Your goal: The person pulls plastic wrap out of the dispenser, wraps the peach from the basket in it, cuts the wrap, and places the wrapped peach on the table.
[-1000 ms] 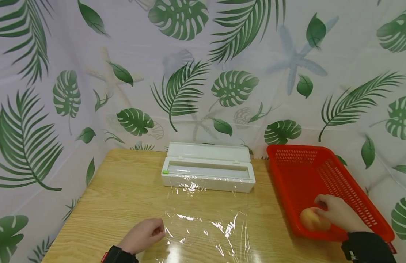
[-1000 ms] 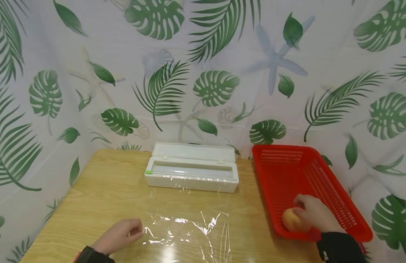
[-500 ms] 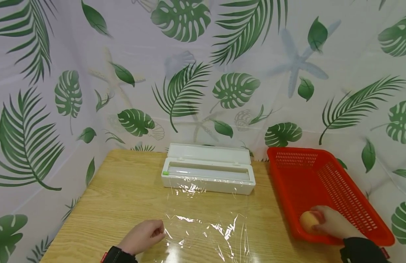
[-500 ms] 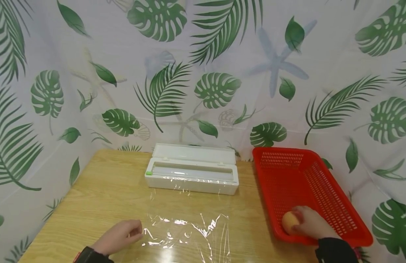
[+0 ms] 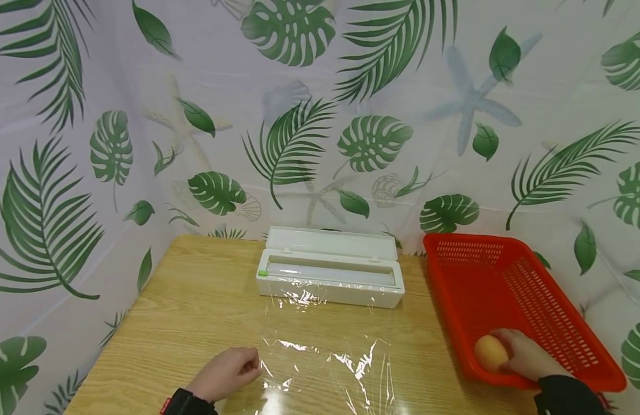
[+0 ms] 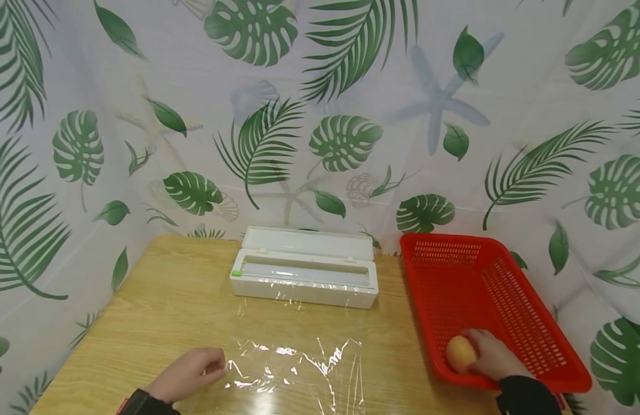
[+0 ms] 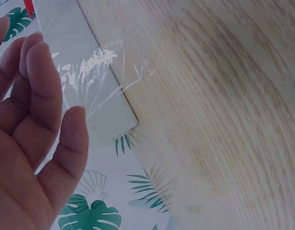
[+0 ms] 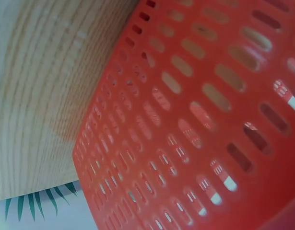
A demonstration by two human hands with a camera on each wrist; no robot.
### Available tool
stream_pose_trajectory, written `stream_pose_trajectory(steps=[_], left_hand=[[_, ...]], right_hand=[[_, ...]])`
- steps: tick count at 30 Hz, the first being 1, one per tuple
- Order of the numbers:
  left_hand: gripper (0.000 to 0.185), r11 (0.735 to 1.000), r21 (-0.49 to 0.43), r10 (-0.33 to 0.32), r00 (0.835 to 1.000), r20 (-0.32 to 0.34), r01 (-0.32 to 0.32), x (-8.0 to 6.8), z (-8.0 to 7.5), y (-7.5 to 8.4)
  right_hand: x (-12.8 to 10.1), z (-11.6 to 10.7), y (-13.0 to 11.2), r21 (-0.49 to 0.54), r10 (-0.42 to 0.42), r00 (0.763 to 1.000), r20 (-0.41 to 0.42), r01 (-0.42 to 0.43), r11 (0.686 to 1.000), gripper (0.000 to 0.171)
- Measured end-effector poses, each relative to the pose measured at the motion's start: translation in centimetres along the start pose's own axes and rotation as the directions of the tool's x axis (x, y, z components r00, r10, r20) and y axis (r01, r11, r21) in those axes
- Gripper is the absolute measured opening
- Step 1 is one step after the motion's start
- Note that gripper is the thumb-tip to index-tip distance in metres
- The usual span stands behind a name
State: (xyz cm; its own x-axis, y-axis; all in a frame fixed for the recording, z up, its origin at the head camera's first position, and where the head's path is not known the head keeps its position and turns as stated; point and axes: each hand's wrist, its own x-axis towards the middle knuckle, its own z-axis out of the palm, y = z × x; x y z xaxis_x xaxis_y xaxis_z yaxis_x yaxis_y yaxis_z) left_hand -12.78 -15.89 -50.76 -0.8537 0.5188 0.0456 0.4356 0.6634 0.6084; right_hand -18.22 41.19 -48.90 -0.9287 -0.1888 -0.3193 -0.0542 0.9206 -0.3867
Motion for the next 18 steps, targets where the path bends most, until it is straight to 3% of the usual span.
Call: stream_pose_trajectory(steps=[18], left_hand=[[0.016, 1.0, 0.005, 0.011, 1.0, -0.005, -0.011, 0.0, 0.49, -0.04]], right_hand=[[0.5, 0.0, 0.36, -0.015, -0.019, 1.0, 0.023, 0.019, 1.0, 0.06]])
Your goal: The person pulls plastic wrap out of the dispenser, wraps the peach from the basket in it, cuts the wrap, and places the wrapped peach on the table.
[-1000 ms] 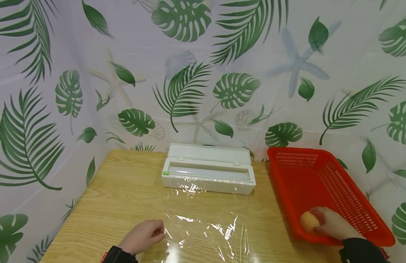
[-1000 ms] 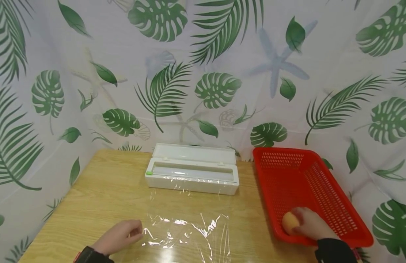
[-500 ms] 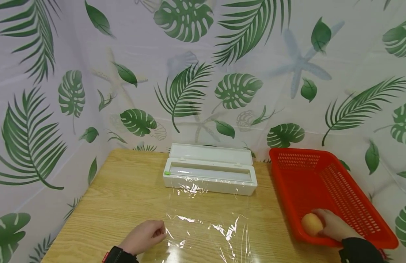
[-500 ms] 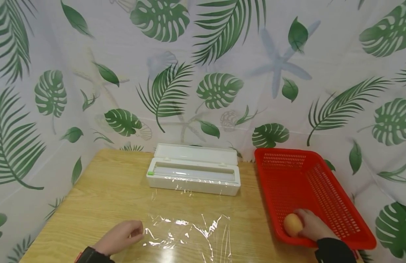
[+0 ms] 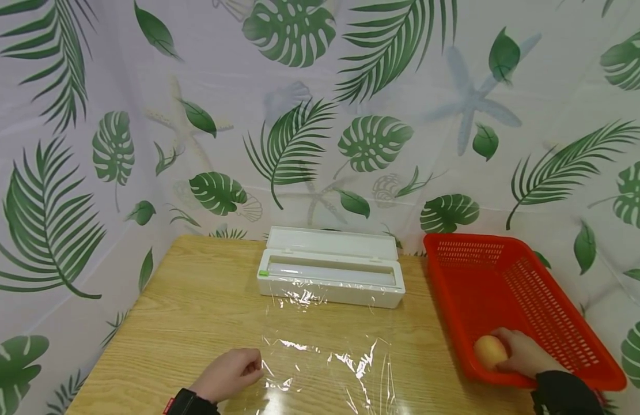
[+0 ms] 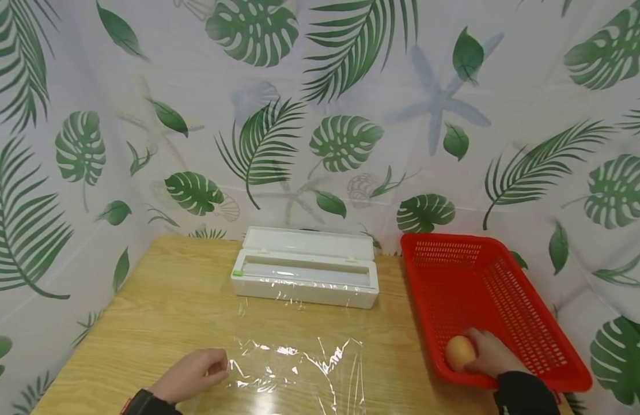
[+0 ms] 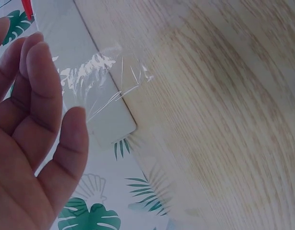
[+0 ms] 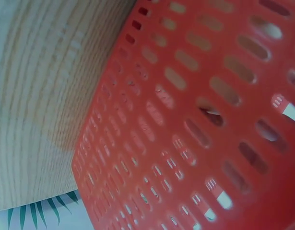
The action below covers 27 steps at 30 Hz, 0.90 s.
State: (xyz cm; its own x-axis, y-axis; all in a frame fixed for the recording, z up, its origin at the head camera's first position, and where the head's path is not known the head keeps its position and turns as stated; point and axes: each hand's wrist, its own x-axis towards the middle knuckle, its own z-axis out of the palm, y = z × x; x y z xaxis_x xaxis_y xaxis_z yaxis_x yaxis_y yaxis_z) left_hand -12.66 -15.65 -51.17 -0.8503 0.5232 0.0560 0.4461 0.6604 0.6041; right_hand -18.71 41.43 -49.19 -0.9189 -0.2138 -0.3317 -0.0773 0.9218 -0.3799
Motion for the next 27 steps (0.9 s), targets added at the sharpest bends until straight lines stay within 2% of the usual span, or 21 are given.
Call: stream_pose_trajectory(steps=[7, 12, 18, 22, 27], left_hand=[[0.015, 1.0, -0.012, -0.007, 1.0, 0.014, 0.007, 0.1, 0.1, 0.0], [0.016, 1.0, -0.005, 0.0, 1.0, 0.01, 0.0, 0.1, 0.2, 0.0], [0.017, 1.0, 0.002, 0.008, 1.0, 0.003, -0.008, 0.0, 0.4, 0.0], [0.016, 1.0, 0.003, 0.004, 1.0, -0.001, -0.004, 0.0, 0.5, -0.1], [0.016, 1.0, -0.007, -0.003, 1.0, 0.005, 0.003, 0.0, 0.5, 0.0]], right_hand=[[-0.3, -0.1, -0.1, -0.067, 0.04, 0.999, -0.017, -0.041, 0.997, 0.066], [-0.9, -0.6, -1.2, -0.102, 0.073, 0.996, -0.052, -0.078, 0.992, 0.072], [-2.2, -2.4, -3.3, -0.099, 0.13, 0.978, -0.163, -0.147, 0.984, 0.085], [-3.2, -3.8, -4.5, -0.082, 0.115, 0.966, -0.231, -0.137, 0.987, 0.091], [-4.3, -5.0, -5.8, -0.087, 0.086, 0.955, -0.285, -0.115, 0.99, 0.089]])
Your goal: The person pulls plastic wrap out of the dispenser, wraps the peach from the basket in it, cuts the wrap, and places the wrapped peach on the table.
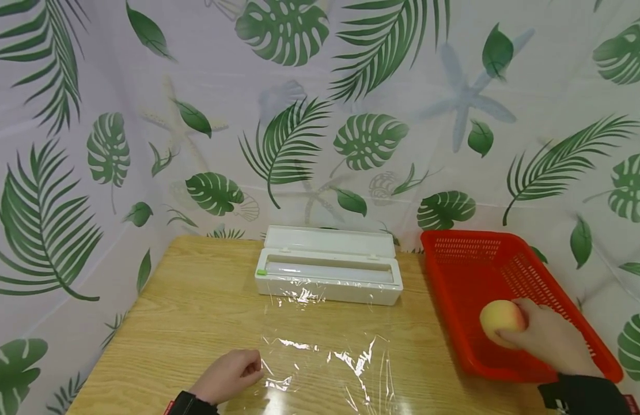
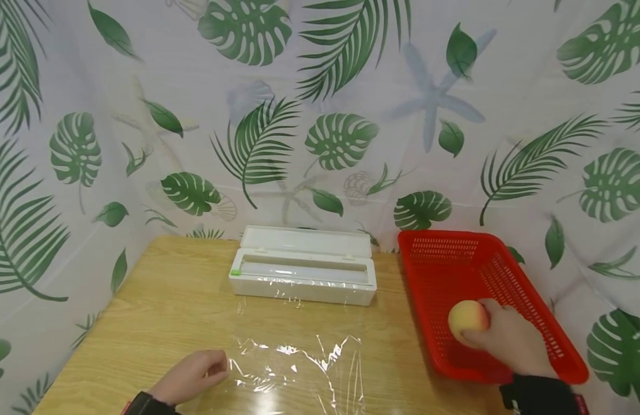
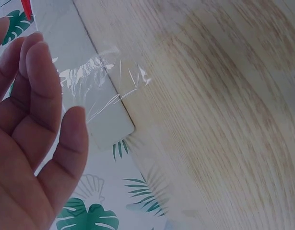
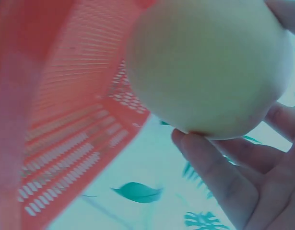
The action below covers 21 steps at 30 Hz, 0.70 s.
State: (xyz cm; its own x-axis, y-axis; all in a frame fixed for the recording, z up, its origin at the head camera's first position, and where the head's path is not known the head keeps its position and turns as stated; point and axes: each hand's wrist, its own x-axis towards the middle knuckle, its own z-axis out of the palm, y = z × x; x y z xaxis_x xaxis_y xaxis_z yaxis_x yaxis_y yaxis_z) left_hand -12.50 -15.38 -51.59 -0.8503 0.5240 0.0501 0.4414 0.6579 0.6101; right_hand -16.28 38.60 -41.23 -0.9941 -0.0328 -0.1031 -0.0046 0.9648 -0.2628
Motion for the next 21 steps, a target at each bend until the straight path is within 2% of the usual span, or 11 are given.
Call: stream_pose_trajectory(steps=[5, 11, 17, 21], left_hand=[[0.015, 1.0, 0.003, -0.015, 1.0, 0.007, 0.015, 0.0, 0.1, 0.0], [0.016, 1.0, 0.004, -0.001, 1.0, 0.002, 0.001, 0.0, 0.2, 0.2], [0.015, 1.0, 0.004, 0.0, 1.0, 0.009, 0.0, 0.1, 0.3, 0.2], [0.014, 1.0, -0.015, -0.008, 1.0, 0.026, 0.008, 0.2, 0.4, 0.2]], right_hand=[[-0.8, -0.9, -2.0, -0.006, -0.014, 0.999, -0.037, 0.014, 1.0, 0.086], [-1.6, -1.1, -5.5, 0.005, -0.074, 0.993, -0.09, 0.075, 0.997, 0.075], [-1.4, -0.2, -9.9, 0.022, -0.149, 0.973, -0.174, 0.155, 0.988, 0.061], [-1.1, 1.1, -12.7, 0.025, -0.172, 0.967, -0.188, 0.18, 0.983, 0.059]])
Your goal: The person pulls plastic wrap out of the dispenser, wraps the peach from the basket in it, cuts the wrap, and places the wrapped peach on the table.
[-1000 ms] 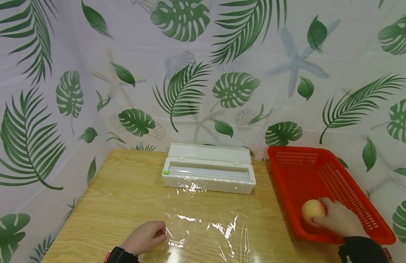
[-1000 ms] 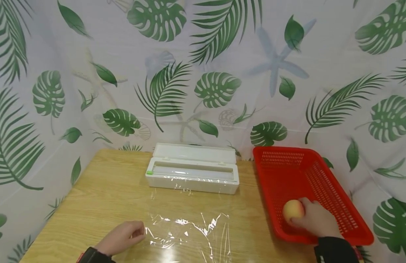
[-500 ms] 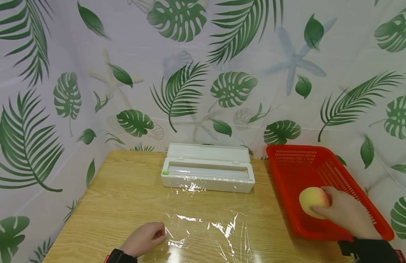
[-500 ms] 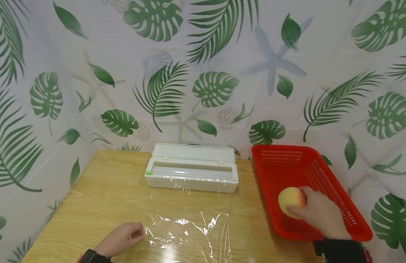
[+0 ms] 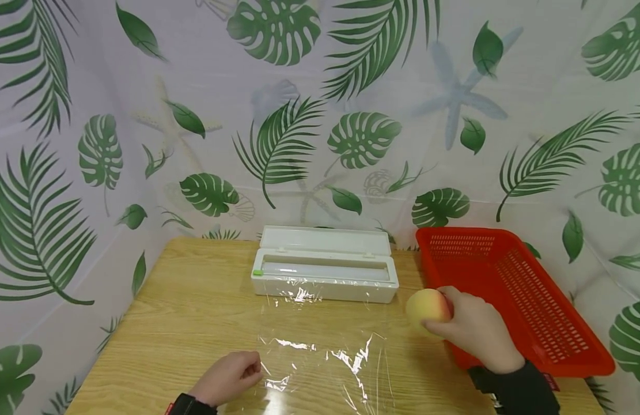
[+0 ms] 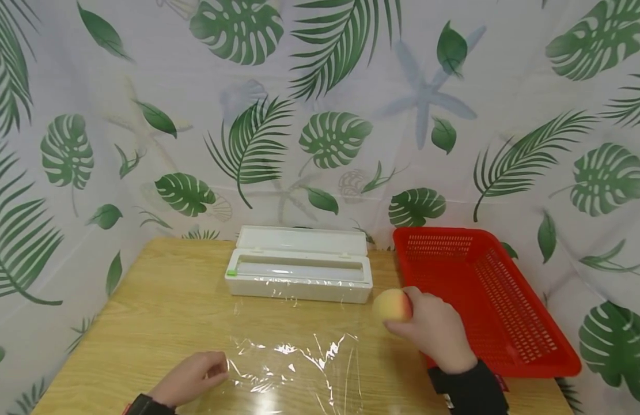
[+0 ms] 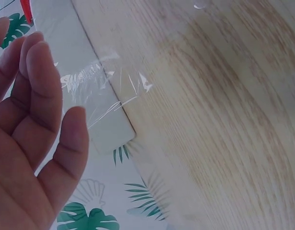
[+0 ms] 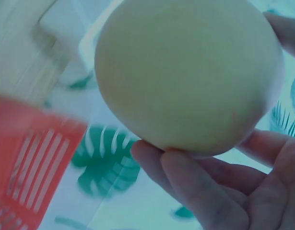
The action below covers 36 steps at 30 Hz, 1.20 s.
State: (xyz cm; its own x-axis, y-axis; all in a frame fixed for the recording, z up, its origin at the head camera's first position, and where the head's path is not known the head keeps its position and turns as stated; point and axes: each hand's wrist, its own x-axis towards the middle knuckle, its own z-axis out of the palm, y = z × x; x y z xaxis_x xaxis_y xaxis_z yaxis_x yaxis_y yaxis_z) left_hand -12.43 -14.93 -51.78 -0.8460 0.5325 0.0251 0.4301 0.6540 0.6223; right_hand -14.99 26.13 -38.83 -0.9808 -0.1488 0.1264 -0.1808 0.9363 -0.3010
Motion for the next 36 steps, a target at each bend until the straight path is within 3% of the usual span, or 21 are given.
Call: stream_pose_trajectory(steps=[12, 20, 30, 36], left_hand=[[0.014, 1.0, -0.028, -0.014, 0.999, 0.031, 0.015, -0.1, 0.3, -0.1], [0.016, 0.999, -0.035, -0.004, 1.0, 0.031, 0.005, -0.1, 0.5, 0.1], [0.016, 1.0, -0.017, 0.021, 1.0, 0.019, -0.021, -0.3, 0.4, 0.7], [0.016, 1.0, -0.024, 0.018, 0.999, 0.03, -0.017, -0.3, 0.8, 0.4]], right_hand=[[0.9, 5.3, -6.7, 0.028, -0.169, 0.985, 0.03, 0.168, 0.985, 0.046], [0.4, 9.0, -9.3, 0.003, -0.303, 0.952, 0.048, 0.303, 0.953, 0.045], [-0.4, 13.1, -11.8, -0.003, -0.376, 0.912, 0.164, 0.382, 0.924, 0.037], [-1.0, 14.9, -12.4, -0.05, -0.359, 0.905, 0.229, 0.379, 0.924, 0.041]])
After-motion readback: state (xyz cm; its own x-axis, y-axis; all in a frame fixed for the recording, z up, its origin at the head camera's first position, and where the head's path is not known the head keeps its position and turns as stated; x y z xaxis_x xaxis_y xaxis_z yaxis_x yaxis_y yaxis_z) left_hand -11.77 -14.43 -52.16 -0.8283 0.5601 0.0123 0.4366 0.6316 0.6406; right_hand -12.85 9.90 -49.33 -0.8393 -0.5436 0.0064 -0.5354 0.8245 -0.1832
